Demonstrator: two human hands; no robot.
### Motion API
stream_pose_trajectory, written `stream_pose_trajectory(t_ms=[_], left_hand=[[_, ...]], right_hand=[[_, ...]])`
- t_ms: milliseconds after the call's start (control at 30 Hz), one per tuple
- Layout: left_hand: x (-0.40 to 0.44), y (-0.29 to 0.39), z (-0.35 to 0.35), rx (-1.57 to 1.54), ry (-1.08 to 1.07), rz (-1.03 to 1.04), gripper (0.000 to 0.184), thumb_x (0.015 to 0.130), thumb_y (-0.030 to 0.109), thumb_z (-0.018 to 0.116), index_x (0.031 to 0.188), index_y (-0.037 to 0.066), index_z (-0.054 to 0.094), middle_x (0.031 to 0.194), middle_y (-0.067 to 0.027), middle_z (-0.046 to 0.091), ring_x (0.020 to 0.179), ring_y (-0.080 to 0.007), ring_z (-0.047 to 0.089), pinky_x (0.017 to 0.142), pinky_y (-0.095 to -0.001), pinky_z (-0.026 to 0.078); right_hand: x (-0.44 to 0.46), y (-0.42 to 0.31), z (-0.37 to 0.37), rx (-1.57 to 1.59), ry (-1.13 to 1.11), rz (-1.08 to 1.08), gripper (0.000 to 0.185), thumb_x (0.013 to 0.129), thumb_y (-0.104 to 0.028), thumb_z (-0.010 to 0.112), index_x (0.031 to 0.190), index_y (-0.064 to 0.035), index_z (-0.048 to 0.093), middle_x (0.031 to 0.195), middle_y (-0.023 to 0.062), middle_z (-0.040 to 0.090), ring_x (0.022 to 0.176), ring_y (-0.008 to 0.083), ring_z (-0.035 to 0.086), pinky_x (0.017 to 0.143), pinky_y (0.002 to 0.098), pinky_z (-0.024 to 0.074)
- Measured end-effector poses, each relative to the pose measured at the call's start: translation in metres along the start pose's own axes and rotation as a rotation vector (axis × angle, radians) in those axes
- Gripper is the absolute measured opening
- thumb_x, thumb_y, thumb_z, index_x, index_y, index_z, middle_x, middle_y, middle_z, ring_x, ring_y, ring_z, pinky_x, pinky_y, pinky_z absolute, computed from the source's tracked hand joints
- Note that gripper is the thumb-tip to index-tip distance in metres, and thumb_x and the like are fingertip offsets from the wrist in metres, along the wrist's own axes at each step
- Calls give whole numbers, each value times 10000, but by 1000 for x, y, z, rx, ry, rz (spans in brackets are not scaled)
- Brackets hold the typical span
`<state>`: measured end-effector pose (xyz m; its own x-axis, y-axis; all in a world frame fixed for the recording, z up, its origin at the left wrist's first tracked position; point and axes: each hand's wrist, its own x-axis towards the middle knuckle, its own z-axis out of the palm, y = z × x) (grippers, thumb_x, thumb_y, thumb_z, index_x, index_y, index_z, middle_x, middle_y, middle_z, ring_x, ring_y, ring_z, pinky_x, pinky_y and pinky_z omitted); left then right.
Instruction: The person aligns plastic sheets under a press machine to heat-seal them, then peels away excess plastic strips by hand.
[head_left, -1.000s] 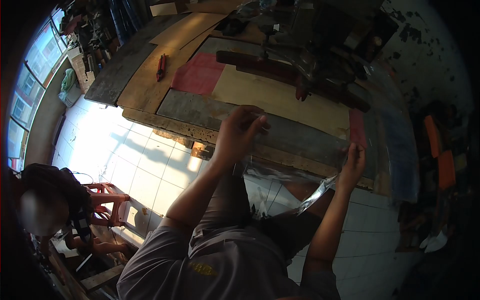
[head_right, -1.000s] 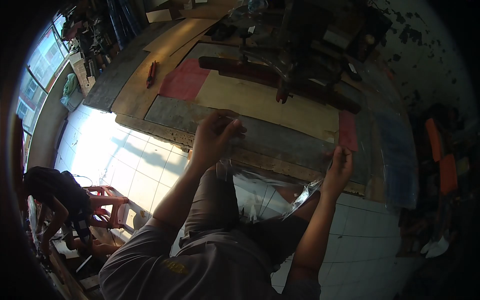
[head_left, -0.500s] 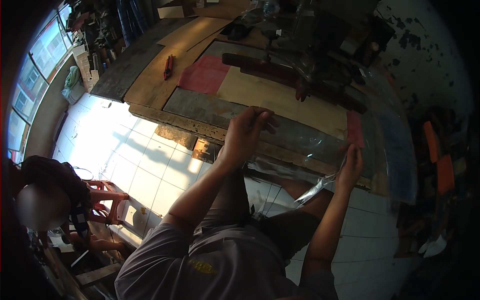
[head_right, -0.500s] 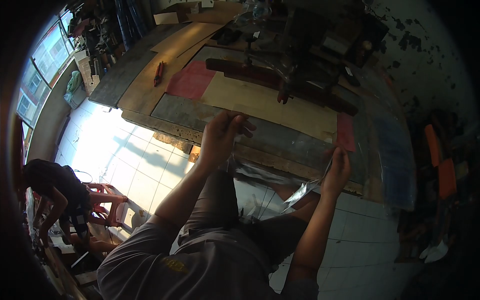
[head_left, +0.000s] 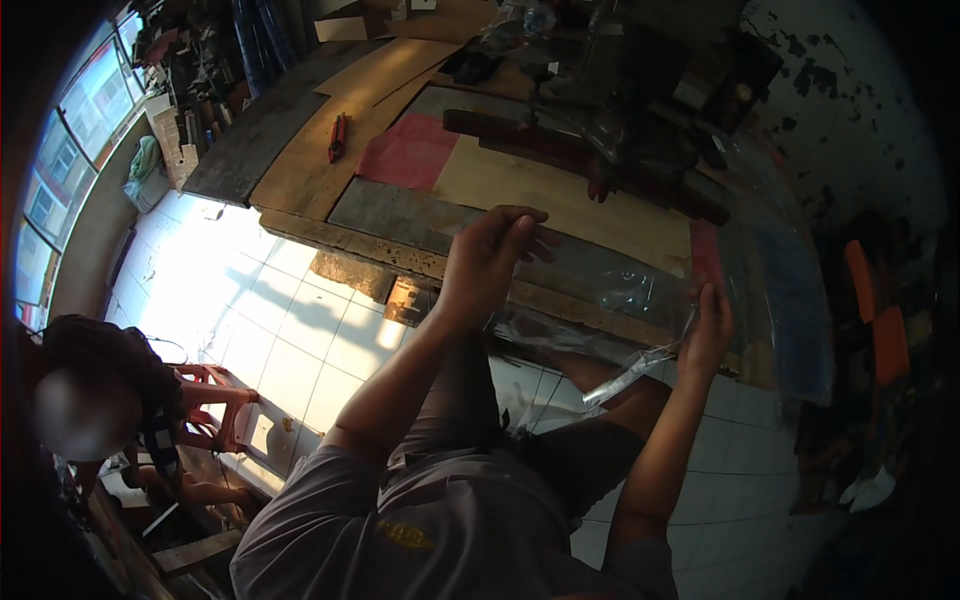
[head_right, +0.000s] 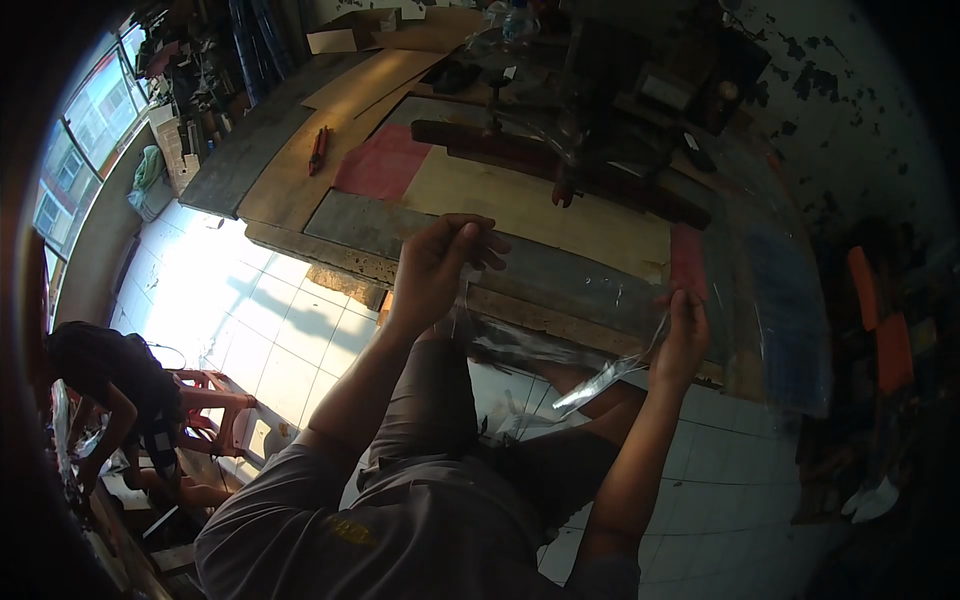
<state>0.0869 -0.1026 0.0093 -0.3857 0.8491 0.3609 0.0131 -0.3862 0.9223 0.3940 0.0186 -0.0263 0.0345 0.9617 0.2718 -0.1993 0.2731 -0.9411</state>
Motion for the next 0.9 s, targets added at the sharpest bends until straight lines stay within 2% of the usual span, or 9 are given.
stream_pose_trajectory(t_ms=[100, 400, 500, 900], left_hand=[[0, 10, -1, 13, -3, 7, 310, 1120, 218, 496, 1204, -39, 647, 989, -140, 776, 830, -177, 755, 770, -297, 573], [0, 25, -3, 41, 16, 30, 332, 1127, 240, 478, 1190, -39, 647, 986, -155, 779, 812, -180, 757, 725, -289, 573], [0, 28, -4, -3, 36, 19, 339, 1126, 240, 480, 1189, -49, 644, 974, -161, 776, 796, -187, 758, 712, -290, 575], [7, 38, -19, 6, 120, 83, 318, 1121, 219, 493, 1179, -53, 647, 926, -168, 761, 741, -183, 743, 692, -301, 589]], right_hand=[[3, -7, -7, -39, -59, -44, 277, 1037, -242, 678, 1179, -5, 667, 1005, 25, 660, 981, 119, 604, 963, 305, 433], [-2, -30, -5, -59, -49, -93, 286, 1037, -235, 679, 1173, 16, 664, 1015, 42, 667, 990, 112, 603, 956, 289, 429], [-5, -41, 2, -97, -17, -129, 295, 1026, -249, 690, 1133, 26, 698, 951, 46, 696, 945, 118, 620, 946, 292, 442], [-26, -100, 27, -371, -71, -302, 249, 1062, -216, 634, 1106, 22, 690, 916, 34, 700, 889, 94, 633, 859, 257, 477]])
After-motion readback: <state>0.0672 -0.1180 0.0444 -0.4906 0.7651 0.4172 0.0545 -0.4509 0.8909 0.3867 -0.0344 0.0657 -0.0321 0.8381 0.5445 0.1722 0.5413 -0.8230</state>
